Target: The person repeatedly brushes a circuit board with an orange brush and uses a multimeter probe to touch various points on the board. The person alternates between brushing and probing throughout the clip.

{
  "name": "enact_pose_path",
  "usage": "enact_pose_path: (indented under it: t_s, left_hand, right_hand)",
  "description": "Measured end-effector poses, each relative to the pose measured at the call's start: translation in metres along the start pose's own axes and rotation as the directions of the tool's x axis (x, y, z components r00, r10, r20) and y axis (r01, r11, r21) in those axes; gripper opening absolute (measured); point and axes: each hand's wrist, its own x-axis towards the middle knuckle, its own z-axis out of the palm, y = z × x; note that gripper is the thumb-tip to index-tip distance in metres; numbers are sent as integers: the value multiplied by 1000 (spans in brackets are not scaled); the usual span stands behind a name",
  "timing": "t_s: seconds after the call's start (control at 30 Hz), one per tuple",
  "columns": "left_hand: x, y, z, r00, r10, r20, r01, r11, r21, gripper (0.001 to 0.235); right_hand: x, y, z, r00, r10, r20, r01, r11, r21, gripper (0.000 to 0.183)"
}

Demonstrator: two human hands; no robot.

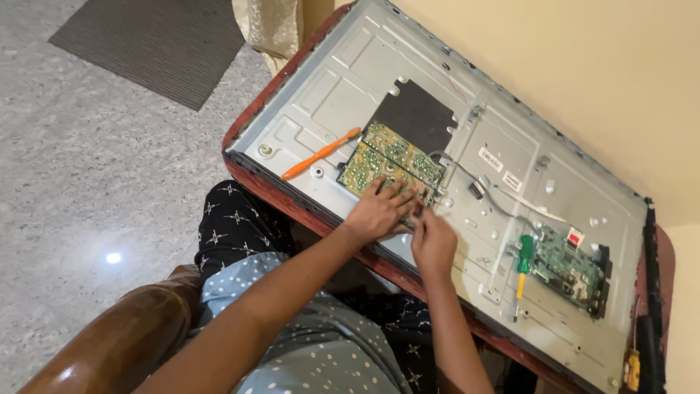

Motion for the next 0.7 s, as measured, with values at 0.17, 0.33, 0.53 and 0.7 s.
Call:
enact_pose_path:
  t_s: [0.17,0.33,0.53,0.7]
  left_hand:
    - [-5,3,3,1000,-11,-19,11,1000,-14,76]
    - [-1,2,-12,998,11,-69,-10,1000,21,80]
    - [-17,-2,-25,980,-58,-193,47,997,-62,73]
    - [-54,-66,-56,844,-468,-262,481,877,-16,45]
  right_hand:
    - [-17,19,-4,991,106,-82,-95,988,120,7]
    - [-25,60,-10,860,498,-115,-391,786,478,7]
    - [-61,104,-4,799,591,-108,-284,531,798,13]
    - [-62,104,0,783,613,-106,-355,580,733,13]
